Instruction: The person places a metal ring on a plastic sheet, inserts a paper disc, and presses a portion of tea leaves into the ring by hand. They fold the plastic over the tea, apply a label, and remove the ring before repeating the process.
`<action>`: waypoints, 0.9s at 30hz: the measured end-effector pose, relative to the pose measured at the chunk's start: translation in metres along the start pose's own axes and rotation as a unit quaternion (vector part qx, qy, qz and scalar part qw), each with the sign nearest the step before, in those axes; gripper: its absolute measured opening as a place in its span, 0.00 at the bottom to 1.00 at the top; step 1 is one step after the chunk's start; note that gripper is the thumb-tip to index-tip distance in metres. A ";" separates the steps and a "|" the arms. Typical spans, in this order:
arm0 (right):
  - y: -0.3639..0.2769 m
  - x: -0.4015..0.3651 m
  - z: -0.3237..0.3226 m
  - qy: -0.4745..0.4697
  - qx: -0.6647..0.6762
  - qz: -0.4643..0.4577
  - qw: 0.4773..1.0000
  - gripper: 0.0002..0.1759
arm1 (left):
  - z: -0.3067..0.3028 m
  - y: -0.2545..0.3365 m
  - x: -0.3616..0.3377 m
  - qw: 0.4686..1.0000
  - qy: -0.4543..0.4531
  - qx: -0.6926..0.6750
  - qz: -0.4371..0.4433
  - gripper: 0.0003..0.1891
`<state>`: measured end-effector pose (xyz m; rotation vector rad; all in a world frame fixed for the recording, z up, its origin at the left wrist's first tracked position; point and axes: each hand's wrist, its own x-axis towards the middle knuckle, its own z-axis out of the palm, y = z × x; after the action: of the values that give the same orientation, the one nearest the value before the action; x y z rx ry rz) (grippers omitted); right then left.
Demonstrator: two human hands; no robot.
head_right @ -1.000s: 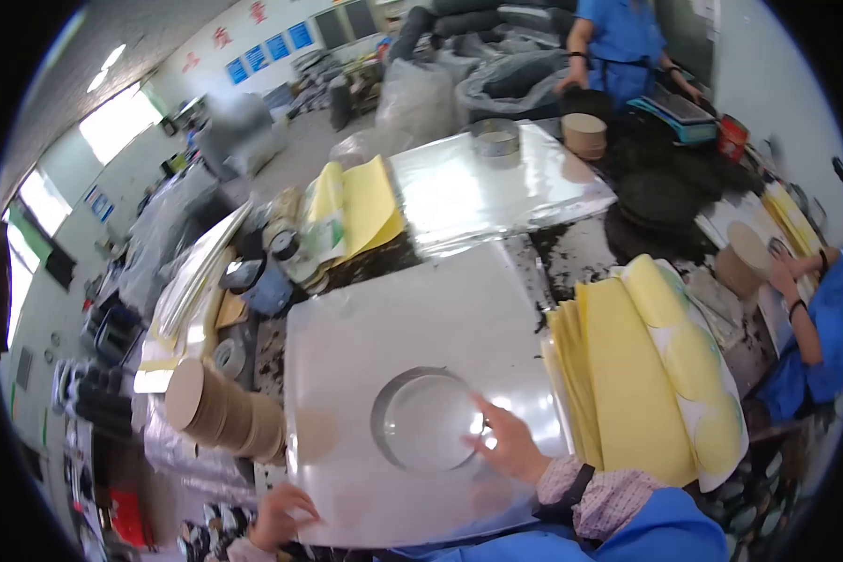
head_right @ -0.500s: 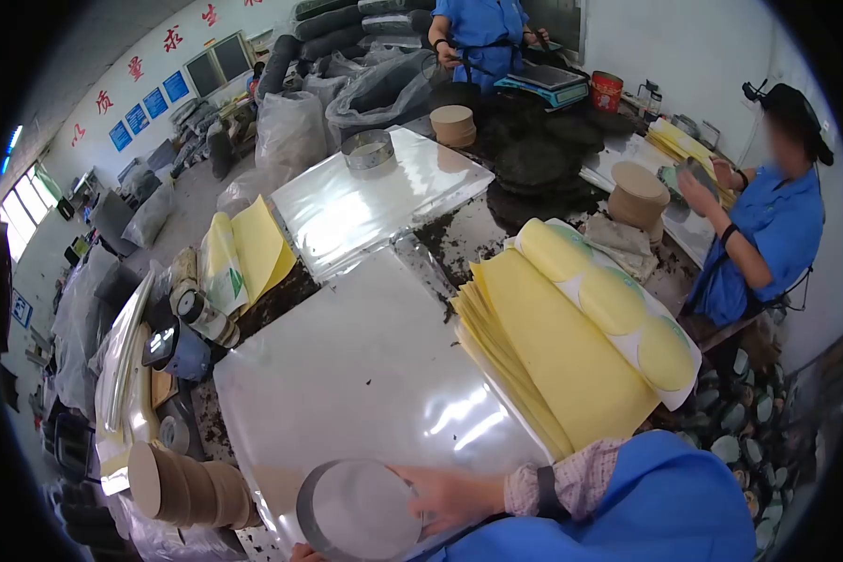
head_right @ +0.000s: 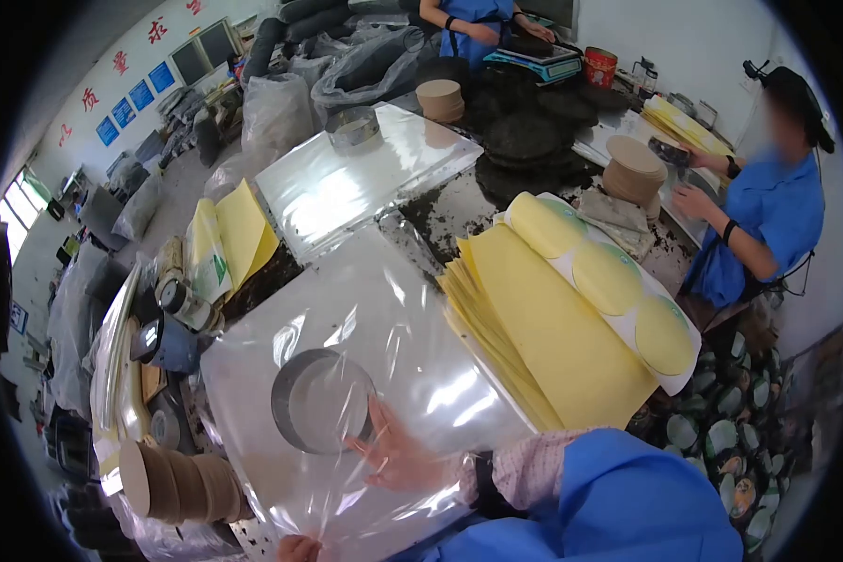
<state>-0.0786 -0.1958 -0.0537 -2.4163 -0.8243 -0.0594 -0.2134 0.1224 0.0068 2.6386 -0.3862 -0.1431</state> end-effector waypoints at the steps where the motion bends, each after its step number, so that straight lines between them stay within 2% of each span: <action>1: 0.003 -0.003 -0.002 0.038 -0.031 -0.012 0.999 0.40 | -0.007 0.000 0.010 0.999 -0.046 0.009 -0.008 0.05; 2: 0.000 -0.012 -0.007 0.014 -0.028 -0.024 0.999 0.38 | -0.021 0.001 0.017 0.995 -0.092 0.017 -0.014 0.06; 3: 0.003 -0.036 -0.004 -0.043 -0.021 -0.037 0.998 0.37 | -0.050 0.015 0.030 0.997 -0.063 0.052 0.004 0.07; 4: 0.007 -0.068 0.001 -0.104 -0.012 -0.050 0.993 0.37 | -0.076 0.012 0.033 0.988 0.062 0.134 0.039 0.09; 5: 0.019 -0.099 0.006 -0.016 0.050 -0.152 0.987 0.36 | -0.116 0.019 0.044 0.971 0.149 0.185 0.025 0.13; 6: 0.029 -0.148 0.007 -0.111 0.286 -0.094 0.947 0.32 | -0.145 0.021 0.052 0.928 0.287 0.238 0.006 0.17; 7: 0.043 -0.190 0.000 -0.198 0.503 -0.028 0.841 0.29 | -0.165 0.001 0.058 0.858 0.406 0.314 -0.029 0.19; 8: 0.056 -0.216 -0.024 -0.324 0.461 0.064 0.823 0.27 | -0.176 -0.014 0.073 0.798 0.407 0.431 -0.110 0.19; 9: 0.055 -0.227 -0.052 -0.442 0.409 0.154 0.783 0.25 | -0.176 -0.050 0.064 0.846 0.254 0.385 -0.266 0.18; 10: 0.061 -0.168 -0.120 -0.277 0.176 -0.161 0.931 0.29 | -0.170 -0.051 0.063 0.843 0.265 0.400 -0.242 0.18; 11: 0.094 -0.129 -0.148 -0.082 0.023 -0.232 0.969 0.19 | -0.168 -0.050 0.068 0.840 0.277 0.415 -0.213 0.18; 12: 0.122 -0.083 -0.184 0.018 -0.125 -0.184 0.975 0.19 | -0.169 -0.047 0.073 0.837 0.287 0.428 -0.185 0.19; 13: 0.159 -0.040 -0.209 0.070 -0.138 -0.041 0.987 0.22 | -0.172 -0.041 0.077 0.843 0.270 0.428 -0.182 0.18; 14: 0.200 0.010 -0.232 0.179 -0.117 0.032 0.976 0.27 | -0.174 -0.035 0.079 0.841 0.255 0.439 -0.187 0.18; 15: 0.264 0.045 -0.248 0.179 -0.172 0.105 0.963 0.36 | -0.176 -0.029 0.080 0.837 0.243 0.451 -0.193 0.18; 16: 0.332 0.078 -0.261 0.223 -0.299 0.089 0.924 0.46 | -0.177 -0.025 0.082 0.832 0.229 0.464 -0.200 0.18; 18: 0.436 0.113 -0.276 0.187 -0.488 0.221 0.824 0.47 | -0.176 -0.043 0.070 0.805 0.190 0.523 -0.207 0.18; 19: 0.473 0.114 -0.280 0.176 -0.537 0.260 0.783 0.43 | -0.176 -0.048 0.064 0.789 0.168 0.552 -0.210 0.18; 20: 0.515 0.112 -0.276 0.197 -0.530 0.303 0.767 0.35 | -0.177 -0.047 0.064 0.781 0.172 0.563 -0.207 0.18; 22: 0.505 0.126 -0.278 0.245 -0.462 0.322 0.789 0.30 | -0.177 -0.044 0.069 0.772 0.180 0.577 -0.195 0.18; 23: 0.494 0.135 -0.275 0.286 -0.466 0.242 0.801 0.28 | -0.179 -0.047 0.070 0.762 0.209 0.593 -0.157 0.16; 24: 0.459 0.147 -0.271 0.293 -0.448 0.189 0.823 0.29 | -0.176 -0.050 0.074 0.768 0.230 0.575 -0.165 0.15; 27: 0.362 0.169 -0.222 0.258 -0.381 0.051 0.886 0.31 | -0.175 -0.040 0.086 0.777 0.288 0.534 -0.171 0.11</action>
<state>0.2959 -0.4551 -0.0168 -2.9126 -0.4560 -1.1254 -0.0920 0.2073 0.1402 3.5766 0.3708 1.0675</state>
